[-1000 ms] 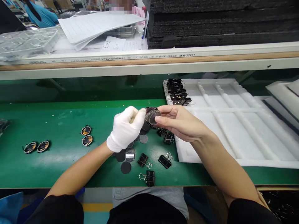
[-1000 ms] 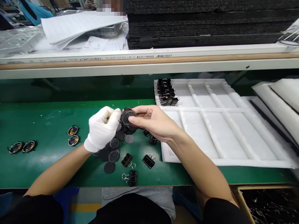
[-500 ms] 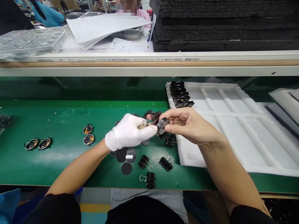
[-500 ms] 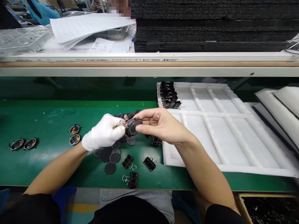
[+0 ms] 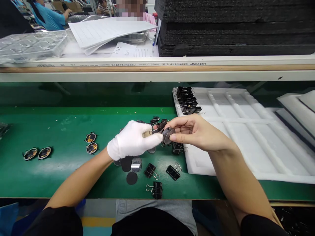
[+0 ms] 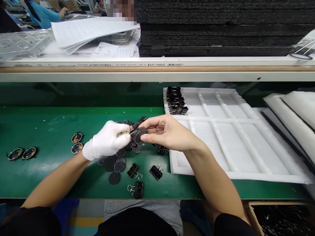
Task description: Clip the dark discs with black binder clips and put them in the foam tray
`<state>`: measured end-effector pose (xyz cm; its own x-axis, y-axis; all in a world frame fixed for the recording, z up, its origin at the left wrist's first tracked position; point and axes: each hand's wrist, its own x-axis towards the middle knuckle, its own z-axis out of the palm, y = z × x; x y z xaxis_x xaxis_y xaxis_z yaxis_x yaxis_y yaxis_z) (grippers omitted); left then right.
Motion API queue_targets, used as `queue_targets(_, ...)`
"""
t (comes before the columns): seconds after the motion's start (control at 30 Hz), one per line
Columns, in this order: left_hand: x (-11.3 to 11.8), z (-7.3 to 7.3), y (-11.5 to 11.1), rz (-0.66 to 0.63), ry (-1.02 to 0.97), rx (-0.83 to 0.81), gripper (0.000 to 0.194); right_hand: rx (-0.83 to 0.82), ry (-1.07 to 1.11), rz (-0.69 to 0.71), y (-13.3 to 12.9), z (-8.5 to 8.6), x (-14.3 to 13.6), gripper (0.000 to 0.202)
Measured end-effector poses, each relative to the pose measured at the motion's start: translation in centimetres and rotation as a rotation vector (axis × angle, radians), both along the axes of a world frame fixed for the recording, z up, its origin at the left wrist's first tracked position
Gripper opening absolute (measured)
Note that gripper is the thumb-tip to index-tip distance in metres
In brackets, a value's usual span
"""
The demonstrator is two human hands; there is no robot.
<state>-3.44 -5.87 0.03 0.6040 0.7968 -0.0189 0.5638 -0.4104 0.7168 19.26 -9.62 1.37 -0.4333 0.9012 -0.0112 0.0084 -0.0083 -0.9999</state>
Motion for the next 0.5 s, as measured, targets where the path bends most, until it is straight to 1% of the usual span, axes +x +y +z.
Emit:
queue_targets(0.1, -0.1, 0.1, 0.1, 0.007, 0.021, 0.032, 0.044, 0.003, 0.004, 0.000, 0.1, 0.0, 0.0, 0.021)
queue_targets(0.23, -0.1, 0.1, 0.4, 0.007, 0.018, 0.015, 0.045, -0.018, -0.010, 0.013, 0.1, -0.2, 0.0, 0.027)
queue_targets(0.3, -0.3, 0.4, 0.7, -0.012, -0.004, 0.005, 0.043, -0.018, 0.007, 0.010, 0.1, -0.2, 0.2, 0.025)
queue_targets(0.4, -0.9, 1.0, 1.1, -0.007, -0.030, -0.028, 0.043, -0.026, 0.046, -0.068, 0.2, 0.0, 0.6, 0.021)
queue_targets(0.5, -1.2, 1.4, 1.1, 0.000, -0.035, -0.071, 0.044, -0.039, 0.063, -0.148, 0.4, 0.1, 1.2, 0.023)
